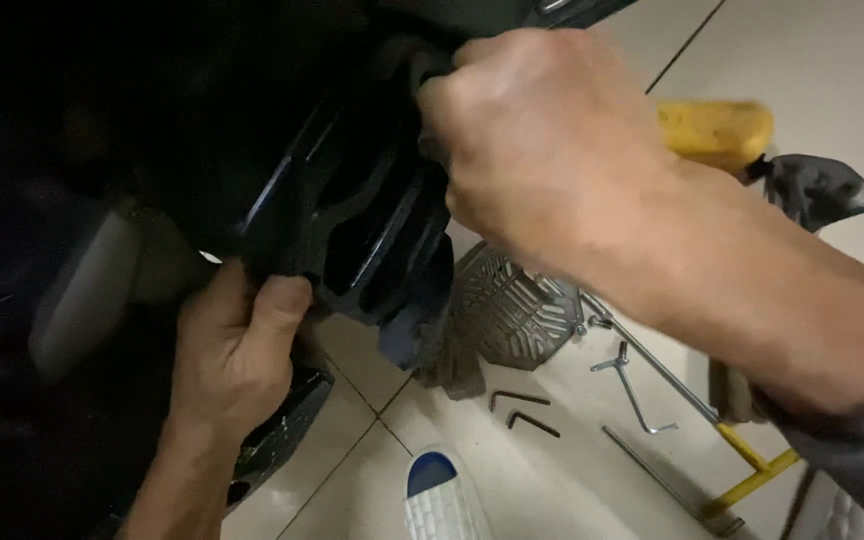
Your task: Cleaning and maintaining motorcycle plastic components using a cloth and a tool
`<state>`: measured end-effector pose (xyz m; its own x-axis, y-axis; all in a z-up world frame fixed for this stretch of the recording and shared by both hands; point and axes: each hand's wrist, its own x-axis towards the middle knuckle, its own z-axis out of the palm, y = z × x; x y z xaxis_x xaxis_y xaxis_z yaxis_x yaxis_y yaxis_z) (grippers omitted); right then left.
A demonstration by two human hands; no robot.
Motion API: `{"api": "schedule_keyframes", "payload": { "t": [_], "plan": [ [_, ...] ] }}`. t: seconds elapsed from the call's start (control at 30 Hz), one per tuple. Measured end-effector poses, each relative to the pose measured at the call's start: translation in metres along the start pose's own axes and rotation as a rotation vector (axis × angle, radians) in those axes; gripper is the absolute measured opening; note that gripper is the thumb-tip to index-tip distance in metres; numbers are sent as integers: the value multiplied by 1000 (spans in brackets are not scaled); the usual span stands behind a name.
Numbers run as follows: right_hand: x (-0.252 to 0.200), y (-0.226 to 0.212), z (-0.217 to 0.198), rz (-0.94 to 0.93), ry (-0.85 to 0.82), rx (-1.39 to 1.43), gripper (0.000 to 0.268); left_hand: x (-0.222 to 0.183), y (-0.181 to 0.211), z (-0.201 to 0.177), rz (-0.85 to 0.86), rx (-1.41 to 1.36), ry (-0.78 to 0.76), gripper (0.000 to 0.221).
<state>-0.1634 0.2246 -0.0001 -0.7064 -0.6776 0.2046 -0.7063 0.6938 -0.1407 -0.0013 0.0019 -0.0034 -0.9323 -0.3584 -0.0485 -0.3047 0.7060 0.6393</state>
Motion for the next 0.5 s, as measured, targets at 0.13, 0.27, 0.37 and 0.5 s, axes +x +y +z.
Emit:
{"api": "schedule_keyframes", "payload": {
  "t": [0.13,0.27,0.37,0.5],
  "plan": [
    [-11,-13,9,-155,272,-369,5,1,4,1,-72,-37,-11,64],
    [-3,-16,-6,-28,-33,-191,10,0,-2,-1,10,1,-23,41],
    [0,-8,-23,140,-276,76,14,2,-5,-2,82,-3,-42,42],
    [-6,2,-3,-44,-28,-9,15,1,-3,-3,-37,8,-63,49]
  ]
}}
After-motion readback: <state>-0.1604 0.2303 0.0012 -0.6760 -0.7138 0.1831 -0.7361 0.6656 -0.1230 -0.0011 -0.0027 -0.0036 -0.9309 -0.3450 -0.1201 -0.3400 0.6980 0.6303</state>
